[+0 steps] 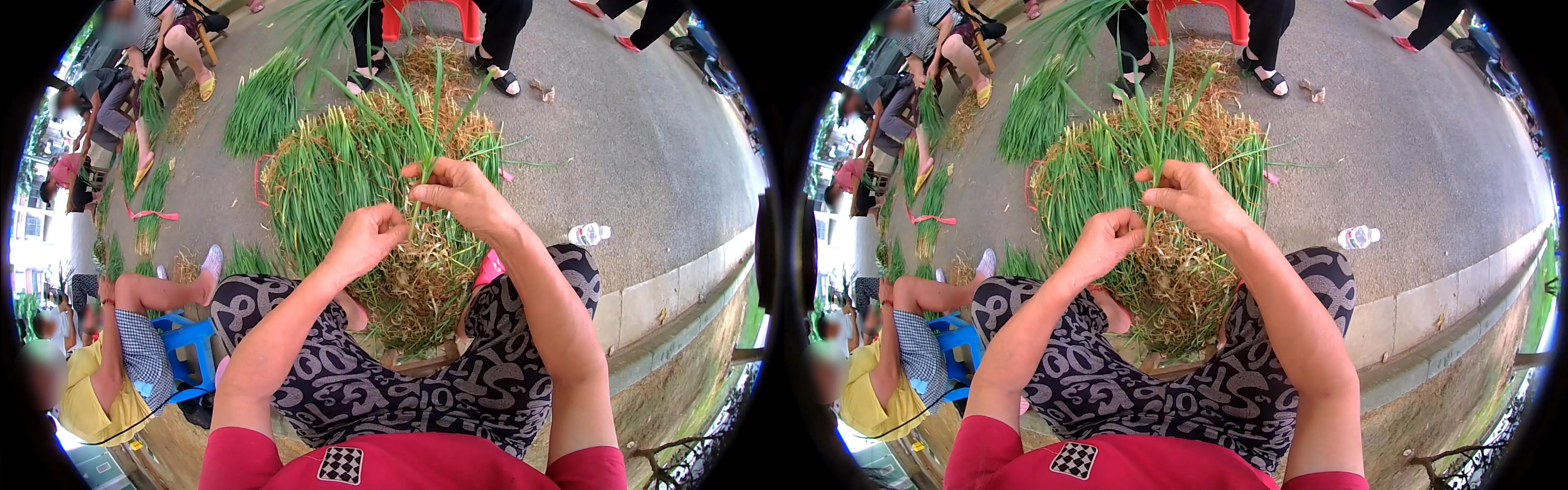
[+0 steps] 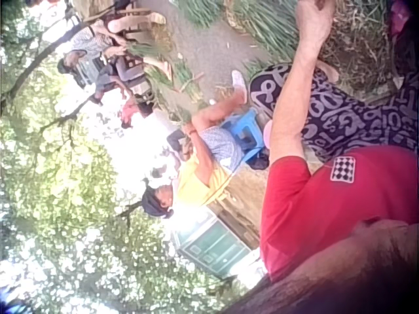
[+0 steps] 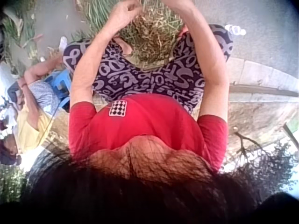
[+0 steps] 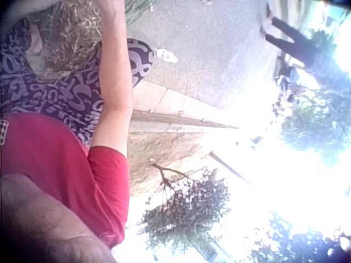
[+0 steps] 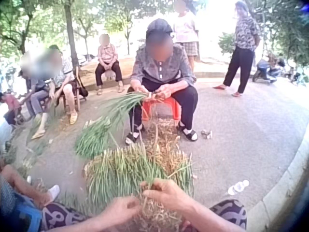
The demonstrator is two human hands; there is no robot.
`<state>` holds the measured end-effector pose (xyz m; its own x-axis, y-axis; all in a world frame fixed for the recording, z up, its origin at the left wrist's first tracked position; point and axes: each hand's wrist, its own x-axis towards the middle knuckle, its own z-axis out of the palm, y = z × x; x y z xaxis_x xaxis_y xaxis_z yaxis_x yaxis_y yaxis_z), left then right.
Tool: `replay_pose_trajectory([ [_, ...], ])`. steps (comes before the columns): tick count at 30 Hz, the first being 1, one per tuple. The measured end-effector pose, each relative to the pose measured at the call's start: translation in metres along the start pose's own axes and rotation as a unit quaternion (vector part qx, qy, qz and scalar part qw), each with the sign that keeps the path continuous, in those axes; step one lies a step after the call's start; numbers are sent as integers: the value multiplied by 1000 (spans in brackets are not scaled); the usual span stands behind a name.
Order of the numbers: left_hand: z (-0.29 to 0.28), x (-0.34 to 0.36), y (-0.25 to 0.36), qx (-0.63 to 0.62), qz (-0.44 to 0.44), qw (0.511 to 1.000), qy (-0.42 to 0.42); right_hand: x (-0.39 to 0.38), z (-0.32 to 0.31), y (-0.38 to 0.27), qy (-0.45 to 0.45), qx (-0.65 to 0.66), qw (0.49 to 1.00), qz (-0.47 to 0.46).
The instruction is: The person cleans green onions by hand, peeling away withered outer layers and removing soil and debris while sitting among a group of other people doing the same.
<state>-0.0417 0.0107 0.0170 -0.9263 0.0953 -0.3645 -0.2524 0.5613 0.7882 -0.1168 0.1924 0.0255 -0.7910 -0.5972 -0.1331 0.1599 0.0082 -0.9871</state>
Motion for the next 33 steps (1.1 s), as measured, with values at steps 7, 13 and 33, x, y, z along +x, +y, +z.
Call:
replay_pose_trajectory([
  [7, 0, 4, -1, -33, -4, 999, -25, -5, -2, -5, -26, 12, 999, 39],
  [13, 0, 3, 3, -324, 0, 946, -12, -3, -1, -5, -57, 2, 998, 37],
  [33, 0, 2, -1, -435, -39, 898, -51, 1, 3, -1, 21, 5, 1000, 4],
])
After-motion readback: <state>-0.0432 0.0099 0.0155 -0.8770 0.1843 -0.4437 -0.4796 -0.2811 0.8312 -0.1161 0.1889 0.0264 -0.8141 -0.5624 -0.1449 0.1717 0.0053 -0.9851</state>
